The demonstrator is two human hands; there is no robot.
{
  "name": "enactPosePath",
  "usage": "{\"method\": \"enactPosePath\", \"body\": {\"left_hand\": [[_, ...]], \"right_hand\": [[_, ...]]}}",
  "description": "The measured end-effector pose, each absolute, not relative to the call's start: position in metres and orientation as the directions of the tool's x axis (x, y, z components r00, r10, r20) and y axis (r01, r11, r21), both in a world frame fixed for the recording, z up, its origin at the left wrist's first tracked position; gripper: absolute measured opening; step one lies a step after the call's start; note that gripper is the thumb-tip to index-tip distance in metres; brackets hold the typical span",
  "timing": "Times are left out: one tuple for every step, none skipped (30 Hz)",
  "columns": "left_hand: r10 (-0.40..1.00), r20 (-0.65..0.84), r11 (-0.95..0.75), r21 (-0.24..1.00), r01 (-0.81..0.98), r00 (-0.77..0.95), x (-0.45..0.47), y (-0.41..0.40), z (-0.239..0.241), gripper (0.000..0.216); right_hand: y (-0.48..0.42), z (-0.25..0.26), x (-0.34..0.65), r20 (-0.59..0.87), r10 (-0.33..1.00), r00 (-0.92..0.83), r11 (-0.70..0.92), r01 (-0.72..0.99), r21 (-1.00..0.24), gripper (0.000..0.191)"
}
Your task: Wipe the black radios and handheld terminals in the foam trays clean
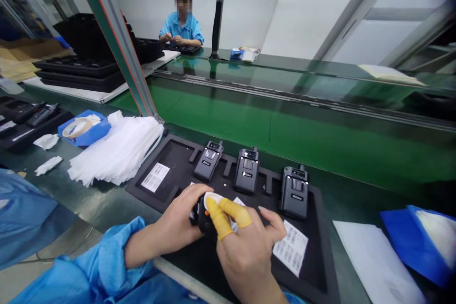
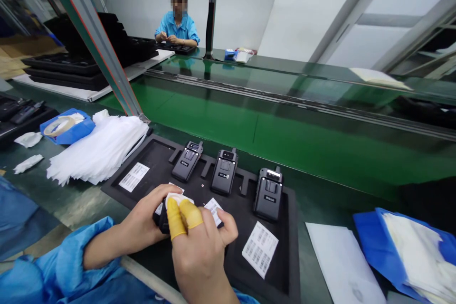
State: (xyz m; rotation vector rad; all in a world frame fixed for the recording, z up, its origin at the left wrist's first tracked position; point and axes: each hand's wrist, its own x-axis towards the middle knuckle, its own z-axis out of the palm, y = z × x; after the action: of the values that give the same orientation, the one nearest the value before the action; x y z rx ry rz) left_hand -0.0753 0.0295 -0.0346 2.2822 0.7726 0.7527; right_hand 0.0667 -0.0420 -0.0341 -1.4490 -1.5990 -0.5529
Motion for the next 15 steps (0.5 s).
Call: {"method": "enactPosePath", "body": {"left_hand": [[0.677,0.309,-0.643,0.691,0.331,0.668,-0.075,0.029,-0.035,0.053],[0.679,0.308,-0.64,0.693,0.332,0.667,-0.075,0.029,-0.035,0.053],[0.68,0.306,-0.638,0.694,0.332,0.666,-0.075,0.029,-0.036,0.053],[0.678,0.306,-0.639,0.694,0.331,0.668,-0.075,0.029,-0.036,0.053],[0.675,0.31,-0.643,0.691,0.329,0.669,-0.075,0.028,-0.036,0.053],[0.673,0.314,-0.648,0.688,0.328,0.67,-0.075,0.028,-0.036,0.054],[0.672,0.319,-0.651,0.685,0.328,0.668,-0.075,0.028,-0.036,0.054],[0.675,0.323,-0.652,0.683,0.33,0.664,-0.075,0.028,-0.036,0.054],[0.677,0.326,-0.652,0.683,0.331,0.66,-0.075,0.027,-0.035,0.053],[0.679,0.328,-0.651,0.683,0.331,0.657,-0.075,0.027,-0.035,0.053],[0.681,0.33,-0.65,0.684,0.331,0.654,-0.075,0.027,-0.034,0.052],[0.683,0.33,-0.647,0.686,0.332,0.651,-0.075,0.027,-0.034,0.051],[0.687,0.325,-0.643,0.689,0.334,0.65,-0.075,0.026,-0.033,0.05],[0.692,0.318,-0.637,0.692,0.34,0.649,-0.075,0.026,-0.033,0.05],[0.698,0.308,-0.629,0.696,0.347,0.647,-0.076,0.026,-0.032,0.05]], "right_hand": [[-0.042,-0.033,0.064,0.826,0.561,0.053,0.233,0.948,-0.219,0.033],[-0.042,-0.032,0.062,0.825,0.564,0.04,0.235,0.95,-0.207,0.033],[-0.043,-0.031,0.06,0.827,0.56,0.035,0.226,0.955,-0.194,0.032],[-0.043,-0.031,0.058,0.831,0.555,0.037,0.209,0.961,-0.183,0.032],[-0.044,-0.031,0.058,0.839,0.543,0.044,0.189,0.967,-0.173,0.031],[-0.045,-0.032,0.059,0.844,0.533,0.052,0.17,0.971,-0.167,0.03],[-0.046,-0.034,0.06,0.845,0.531,0.06,0.151,0.975,-0.164,0.03],[-0.046,-0.036,0.062,0.842,0.536,0.068,0.133,0.978,-0.163,0.029],[-0.048,-0.038,0.064,0.835,0.545,0.074,0.117,0.98,-0.163,0.028],[-0.049,-0.041,0.067,0.827,0.557,0.077,0.104,0.981,-0.161,0.027],[-0.05,-0.044,0.07,0.819,0.568,0.082,0.089,0.983,-0.16,0.026],[-0.052,-0.048,0.072,0.81,0.579,0.092,0.073,0.984,-0.165,0.025],[-0.054,-0.052,0.074,0.803,0.586,0.108,0.058,0.983,-0.175,0.024],[-0.057,-0.056,0.076,0.795,0.593,0.13,0.044,0.98,-0.193,0.024],[-0.059,-0.061,0.078,0.786,0.599,0.153,0.031,0.976,-0.214,0.025]]}}
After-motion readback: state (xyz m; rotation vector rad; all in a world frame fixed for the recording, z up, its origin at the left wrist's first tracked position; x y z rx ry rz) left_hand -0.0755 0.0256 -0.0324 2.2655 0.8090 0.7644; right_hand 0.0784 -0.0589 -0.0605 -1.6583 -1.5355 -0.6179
